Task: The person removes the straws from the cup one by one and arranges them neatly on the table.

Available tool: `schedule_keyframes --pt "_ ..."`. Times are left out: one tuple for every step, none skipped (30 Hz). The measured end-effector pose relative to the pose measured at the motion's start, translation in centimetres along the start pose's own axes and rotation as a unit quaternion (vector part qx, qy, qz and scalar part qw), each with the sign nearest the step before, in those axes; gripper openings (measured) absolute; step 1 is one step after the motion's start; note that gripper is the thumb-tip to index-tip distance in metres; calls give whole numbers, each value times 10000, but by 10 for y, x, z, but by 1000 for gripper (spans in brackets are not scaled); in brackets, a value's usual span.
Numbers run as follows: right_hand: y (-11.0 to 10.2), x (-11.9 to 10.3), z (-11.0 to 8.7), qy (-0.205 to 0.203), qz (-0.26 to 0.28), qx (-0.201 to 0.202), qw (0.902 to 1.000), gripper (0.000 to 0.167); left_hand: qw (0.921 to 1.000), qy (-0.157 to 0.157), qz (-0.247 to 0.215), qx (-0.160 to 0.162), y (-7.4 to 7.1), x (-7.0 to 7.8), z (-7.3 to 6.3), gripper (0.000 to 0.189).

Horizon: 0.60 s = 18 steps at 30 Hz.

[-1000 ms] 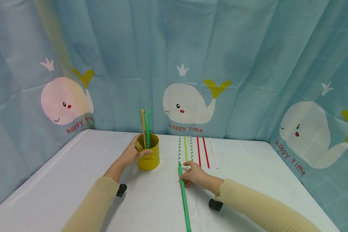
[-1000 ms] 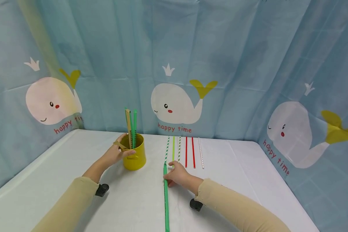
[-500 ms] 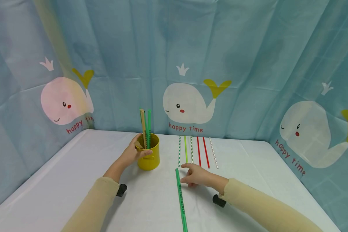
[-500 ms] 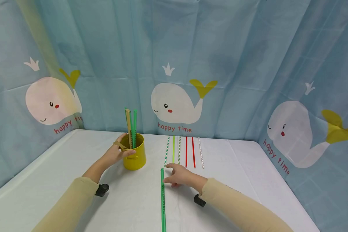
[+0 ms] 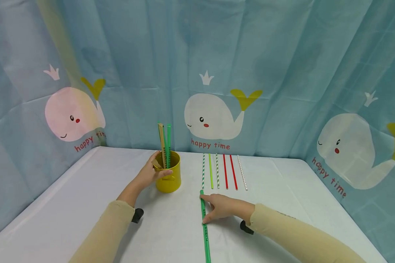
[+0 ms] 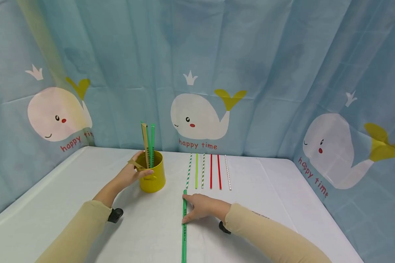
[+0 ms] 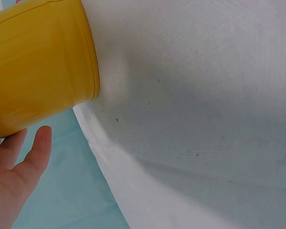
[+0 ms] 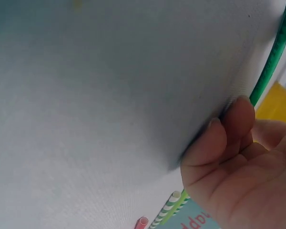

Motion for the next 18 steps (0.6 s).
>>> schedule_keyframes --pt "0 0 0 16 4 10 10000 87 10000 0 -6 3 0 0 0 105" --pt "-1 0 1 30 8 18 10000 87 10000 2 4 6 -1 0 0 105" --pt "-1 0 1 41 3 20 10000 87 10000 -1 7 12 -1 -1 0 105" --pt "-1 -1 1 56 16 14 10000 87 10000 -5 4 17 -1 -1 1 105" --pt "-1 -1 1 65 27 7 10000 87 10000 -6 5 22 -2 -1 1 105" --pt "-2 0 1 77 61 -7 10000 87 10000 -10 9 27 -2 -1 1 105" --pt "-2 0 1 90 105 -12 9999 86 10000 -9 14 32 -2 -2 1 105" --pt "-3 1 1 114 192 -25 9997 86 10000 -1 23 35 -2 -2 1 105" --pt "-3 2 1 113 279 -24 9995 85 10000 6 19 34 -2 -2 1 105" --pt "-5 2 1 94 373 2 9993 84 10000 15 15 37 -2 -2 1 105" --pt "-7 2 1 83 491 41 9988 82 10000 23 16 38 -2 -2 1 105" --pt "-9 2 2 36 592 110 9982 80 10000 29 18 42 -2 -2 1 105" --pt "-13 1 3 -22 674 205 9975 78 10000 34 13 44 -2 -2 1 105" --pt "-18 0 4 -87 764 324 9965 75 10000 34 1 44 -1 -2 1 104" --pt "-25 -3 5 -191 832 495 9951 71 10000 35 -13 36 -1 -2 1 104" --pt "-32 -6 6 -288 940 679 9928 66 10000 33 -18 40 -1 -2 1 104" --pt "-41 -9 7 -377 1049 869 9900 61 10000 27 -9 42 -1 -2 1 104" --pt "-49 -13 8 -481 1145 1072 9864 56 10000 22 -6 49 -1 -2 1 104"
Point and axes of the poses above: each hand's wrist, its own z-axis towards the middle knuckle, its own y-axis out of the palm, x = y × z, the point moved 10 cm from there along z, towards the middle knuckle, and after that the axes turned 11 degrees about -z, right-handed, at the moved point
